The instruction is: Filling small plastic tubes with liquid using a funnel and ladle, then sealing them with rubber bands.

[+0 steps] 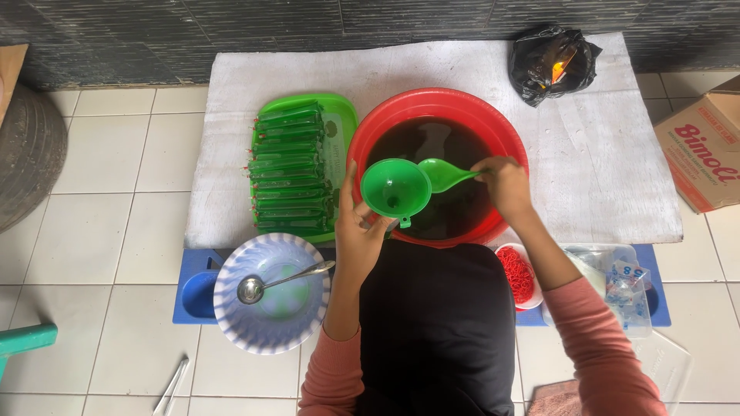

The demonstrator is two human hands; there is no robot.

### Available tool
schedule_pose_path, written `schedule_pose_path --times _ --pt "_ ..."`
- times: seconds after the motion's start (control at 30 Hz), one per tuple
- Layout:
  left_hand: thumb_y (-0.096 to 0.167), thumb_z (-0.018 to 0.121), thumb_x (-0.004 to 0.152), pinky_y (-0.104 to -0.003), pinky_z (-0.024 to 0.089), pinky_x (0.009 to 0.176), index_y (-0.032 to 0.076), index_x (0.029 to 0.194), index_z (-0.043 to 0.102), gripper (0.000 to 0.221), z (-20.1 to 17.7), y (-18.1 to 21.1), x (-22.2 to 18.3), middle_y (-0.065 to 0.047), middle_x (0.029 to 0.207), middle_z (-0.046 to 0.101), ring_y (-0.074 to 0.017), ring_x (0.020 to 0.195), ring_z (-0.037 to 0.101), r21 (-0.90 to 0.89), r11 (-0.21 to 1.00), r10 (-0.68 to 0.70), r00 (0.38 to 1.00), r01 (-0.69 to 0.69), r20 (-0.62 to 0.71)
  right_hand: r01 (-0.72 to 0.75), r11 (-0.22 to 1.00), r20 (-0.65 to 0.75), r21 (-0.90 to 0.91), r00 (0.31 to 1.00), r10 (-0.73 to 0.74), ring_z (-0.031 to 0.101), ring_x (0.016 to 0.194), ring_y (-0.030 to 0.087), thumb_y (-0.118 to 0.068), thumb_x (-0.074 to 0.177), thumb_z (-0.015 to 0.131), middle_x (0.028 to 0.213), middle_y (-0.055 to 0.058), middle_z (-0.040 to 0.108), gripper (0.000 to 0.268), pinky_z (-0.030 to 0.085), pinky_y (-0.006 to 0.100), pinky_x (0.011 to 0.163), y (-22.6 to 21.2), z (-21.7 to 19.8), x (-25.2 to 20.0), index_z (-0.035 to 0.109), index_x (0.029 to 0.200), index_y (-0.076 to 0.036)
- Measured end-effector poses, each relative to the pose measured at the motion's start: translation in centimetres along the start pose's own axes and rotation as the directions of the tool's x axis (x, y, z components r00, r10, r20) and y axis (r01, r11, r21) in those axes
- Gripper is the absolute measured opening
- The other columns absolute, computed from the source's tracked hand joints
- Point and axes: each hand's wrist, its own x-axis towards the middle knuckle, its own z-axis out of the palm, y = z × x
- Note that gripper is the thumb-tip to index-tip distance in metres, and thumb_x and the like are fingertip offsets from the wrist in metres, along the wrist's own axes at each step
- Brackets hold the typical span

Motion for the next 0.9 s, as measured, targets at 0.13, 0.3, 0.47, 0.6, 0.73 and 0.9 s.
schedule_pose_path --times 0.13,0.3,0.47,0.6,0.73,0.9 --pt "0.003 0.075 0.089 -0.053 0.049 0.110 0.009 0.163 0.017 0.094 0.2 -1.6 -0.3 -0.019 0.121 0.074 -0.0327 0.124 0.064 -0.018 1.000 -0.002 1.000 0.002 -0.001 0.083 0.996 -0.075 0.026 0.994 -0.081 0.073 0.100 0.029 -0.008 0.090 0.079 0.095 0.000 0.070 0.020 0.059 0.043 0.092 -4.2 -6.7 -0.5 0.077 0.100 -0.025" --pt "-0.001 0.073 0.089 -0.052 0.056 0.102 0.010 0.163 0.016 0.094 0.2 -2.7 -0.5 -0.020 0.121 0.073 -0.0344 0.120 0.066 -0.040 0.999 -0.030 1.000 0.030 0.001 0.217 0.974 -0.163 0.064 0.965 -0.204 0.071 0.102 0.027 -0.005 0.093 0.080 0.095 0.000 0.074 0.020 0.058 0.041 0.094 -8.4 -13.5 -0.9 0.079 0.098 -0.024" --pt "0.000 0.073 0.089 -0.051 0.057 0.101 0.009 0.163 0.016 0.094 0.2 -3.6 -0.6 -0.020 0.123 0.072 -0.0338 0.121 0.066 -0.037 0.999 -0.015 1.000 0.015 -0.003 0.286 0.956 -0.190 0.061 0.944 -0.271 0.070 0.101 0.028 0.001 0.096 0.080 0.097 0.006 0.076 0.016 0.057 0.040 0.093 -13.4 -19.2 -2.5 0.081 0.102 -0.014" --pt "-0.003 0.072 0.090 -0.048 0.062 0.093 0.010 0.163 0.016 0.093 0.3 -4.2 -0.7 -0.020 0.123 0.072 -0.0331 0.119 0.067 -0.055 0.998 -0.033 0.999 0.033 -0.005 0.367 0.925 -0.186 0.098 0.920 -0.346 0.068 0.098 0.031 0.004 0.096 0.079 0.098 0.016 0.075 0.011 0.057 0.041 0.090 -16.2 -21.7 -4.1 0.081 0.105 -0.004" --pt "-0.002 0.072 0.090 -0.047 0.063 0.094 0.011 0.163 0.016 0.093 0.1 -4.4 -0.7 -0.020 0.123 0.072 -0.0322 0.119 0.067 -0.044 0.998 -0.034 0.999 0.034 -0.002 0.432 0.896 -0.209 0.101 0.890 -0.406 0.068 0.098 0.030 0.001 0.097 0.079 0.097 0.013 0.076 0.008 0.057 0.041 0.088 -17.1 -21.9 -5.0 0.081 0.102 -0.005" --pt "-0.001 0.072 0.090 -0.049 0.063 0.094 0.009 0.162 0.016 0.092 0.1 -3.1 -0.5 -0.020 0.125 0.071 -0.0328 0.118 0.067 -0.038 0.999 -0.030 1.000 0.029 -0.009 0.521 0.852 -0.248 0.043 0.832 -0.496 0.068 0.094 0.027 0.000 0.094 0.079 0.094 0.010 0.076 0.007 0.057 0.035 0.084 -19.0 -22.2 -6.5 0.081 0.098 -0.006"
